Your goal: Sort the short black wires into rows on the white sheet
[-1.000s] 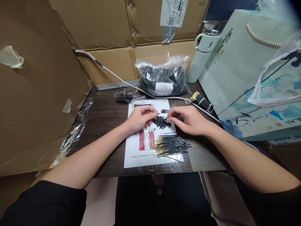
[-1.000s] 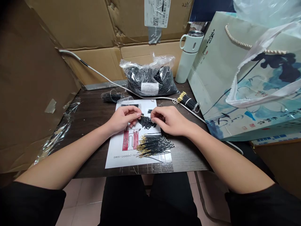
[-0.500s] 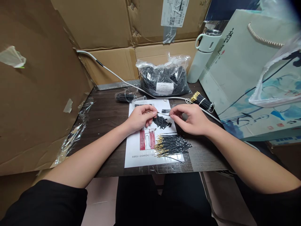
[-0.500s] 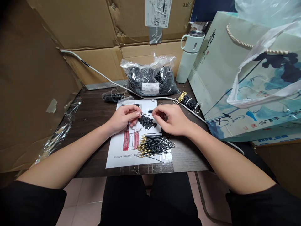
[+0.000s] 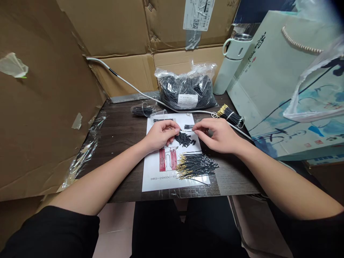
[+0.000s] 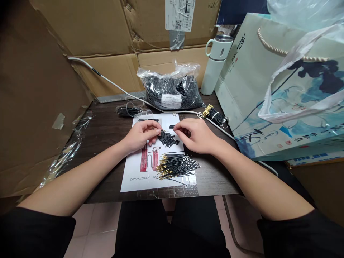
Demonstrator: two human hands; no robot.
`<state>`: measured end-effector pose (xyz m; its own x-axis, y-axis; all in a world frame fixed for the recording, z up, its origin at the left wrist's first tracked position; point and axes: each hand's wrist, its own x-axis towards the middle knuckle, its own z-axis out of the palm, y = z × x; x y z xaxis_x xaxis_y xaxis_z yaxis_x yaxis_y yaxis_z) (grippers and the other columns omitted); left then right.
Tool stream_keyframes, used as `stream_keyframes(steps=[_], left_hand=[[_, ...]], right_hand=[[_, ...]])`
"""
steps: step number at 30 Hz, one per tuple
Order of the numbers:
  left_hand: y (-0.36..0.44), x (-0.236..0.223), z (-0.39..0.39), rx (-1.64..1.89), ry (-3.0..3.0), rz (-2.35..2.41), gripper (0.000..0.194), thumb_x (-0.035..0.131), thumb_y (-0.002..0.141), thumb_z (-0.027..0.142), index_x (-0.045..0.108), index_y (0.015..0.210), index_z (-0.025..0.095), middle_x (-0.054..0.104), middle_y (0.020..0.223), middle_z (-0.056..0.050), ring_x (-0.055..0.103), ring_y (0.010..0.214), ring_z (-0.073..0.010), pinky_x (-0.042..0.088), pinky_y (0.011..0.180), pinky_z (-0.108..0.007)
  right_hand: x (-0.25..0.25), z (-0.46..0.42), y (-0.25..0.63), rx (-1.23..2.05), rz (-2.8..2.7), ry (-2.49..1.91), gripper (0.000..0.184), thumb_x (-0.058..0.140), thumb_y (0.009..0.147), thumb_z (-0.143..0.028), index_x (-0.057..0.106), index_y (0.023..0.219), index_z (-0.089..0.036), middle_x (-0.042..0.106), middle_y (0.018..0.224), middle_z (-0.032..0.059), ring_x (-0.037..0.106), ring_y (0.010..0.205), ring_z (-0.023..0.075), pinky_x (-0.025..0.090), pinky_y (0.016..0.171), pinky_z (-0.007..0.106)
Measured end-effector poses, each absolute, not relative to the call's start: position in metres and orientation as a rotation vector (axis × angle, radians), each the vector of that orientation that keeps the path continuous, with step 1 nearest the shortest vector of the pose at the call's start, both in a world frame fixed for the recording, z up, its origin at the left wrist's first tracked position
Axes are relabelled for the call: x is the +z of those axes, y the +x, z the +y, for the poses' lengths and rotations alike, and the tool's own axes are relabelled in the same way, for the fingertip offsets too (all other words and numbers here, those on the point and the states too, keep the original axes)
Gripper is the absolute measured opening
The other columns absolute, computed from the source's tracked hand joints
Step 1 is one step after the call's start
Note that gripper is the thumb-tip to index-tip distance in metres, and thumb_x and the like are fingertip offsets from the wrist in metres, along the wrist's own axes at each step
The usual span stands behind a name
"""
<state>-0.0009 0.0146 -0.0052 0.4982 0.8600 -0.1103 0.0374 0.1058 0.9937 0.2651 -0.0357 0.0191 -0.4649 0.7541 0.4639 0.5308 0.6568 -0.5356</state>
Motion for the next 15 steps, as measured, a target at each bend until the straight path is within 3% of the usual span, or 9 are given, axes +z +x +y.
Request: stream_keyframes(steps=[15], left_hand=[[0.0016, -0.0051, 0.0101, 0.740, 1.374, 0.896, 0.043, 0.096, 0.081, 0.048, 0.074, 0.100, 0.016, 0.064, 0.068, 0.001, 0.055, 0.049, -0.0072, 0.043, 0.042, -0.018]], right_hand=[[0.0101, -0.0374, 0.2607, 0.278, -2.138, -0.980, 0.019, 0.060, 0.107, -0.024, 0.077, 0.099, -0.018, 0.075, 0.086, 0.0063, 0.066, 0.074, 0.0191, 0.051, 0.074, 0.035]])
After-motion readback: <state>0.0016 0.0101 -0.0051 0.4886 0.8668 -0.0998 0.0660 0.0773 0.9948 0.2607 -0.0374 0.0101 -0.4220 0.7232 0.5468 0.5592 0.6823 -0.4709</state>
